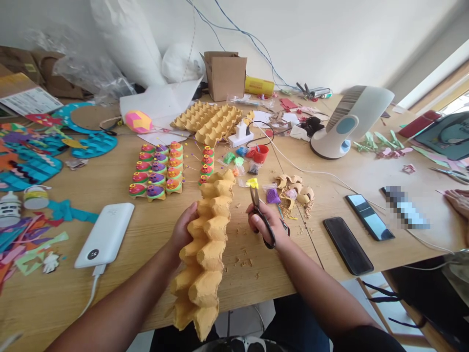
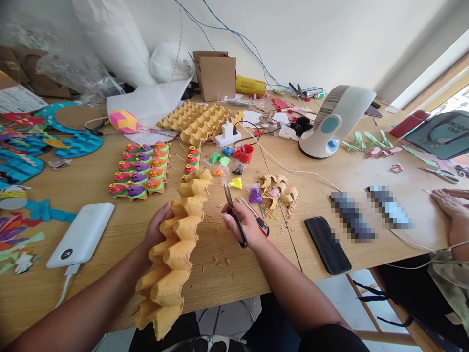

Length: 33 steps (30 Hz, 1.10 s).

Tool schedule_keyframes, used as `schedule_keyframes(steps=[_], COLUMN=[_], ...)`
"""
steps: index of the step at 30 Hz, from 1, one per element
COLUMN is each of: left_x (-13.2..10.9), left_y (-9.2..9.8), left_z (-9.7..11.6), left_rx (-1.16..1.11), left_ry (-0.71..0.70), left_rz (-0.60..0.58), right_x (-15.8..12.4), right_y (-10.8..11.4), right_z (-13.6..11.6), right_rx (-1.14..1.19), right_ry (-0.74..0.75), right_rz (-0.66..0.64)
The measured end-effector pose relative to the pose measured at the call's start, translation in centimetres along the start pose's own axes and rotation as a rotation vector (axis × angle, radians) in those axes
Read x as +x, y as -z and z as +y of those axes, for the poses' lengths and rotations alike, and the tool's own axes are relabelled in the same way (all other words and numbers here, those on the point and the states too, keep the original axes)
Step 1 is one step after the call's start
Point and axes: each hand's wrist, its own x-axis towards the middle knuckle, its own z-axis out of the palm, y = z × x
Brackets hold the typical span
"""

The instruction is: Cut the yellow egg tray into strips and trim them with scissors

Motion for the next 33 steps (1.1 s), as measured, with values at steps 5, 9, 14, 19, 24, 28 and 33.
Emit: schedule_keyframes(steps=[5, 9, 14, 19, 24, 28, 33], left_x=[0.0, 0.1, 0.1, -0.1, -0.2, 0.0, 0.0], left_y=[-0.5, -0.8, -0.6, -0.9, -0.9, -0.5, -0.2], left_z=[0.3, 0.3, 0.3, 0.3, 0.1, 0.0, -0.2], left_rx=[0.001, 0.002, 0.017, 0.094, 0.153, 0.126, 0.055], left_ry=[0.064, 0.082, 0.095, 0.064, 0.020, 0.014, 0.027], left_rz=[0.007, 0.002, -0.032, -0.021, -0.019, 0.002, 0.009], right_x=[0.5, 0.7, 0.6, 0.6, 0.6, 0.6, 0.6], right_y=[0.0, -0.1, -0.4, -0.5, -0.5, -0.5, -0.4], right_z=[0.3, 0.8, 1.2, 1.1, 1.1, 1.1, 1.1], right_rx=[-0.552, -0.710, -0.748, -0.776, -0.790, -0.795, -0.793], right_ry=[0.196, 0.234, 0.245, 0.245, 0.226, 0.207, 0.199], right_rz=[0.180, 0.151, 0.103, 0.140, 0.114, 0.098, 0.091])
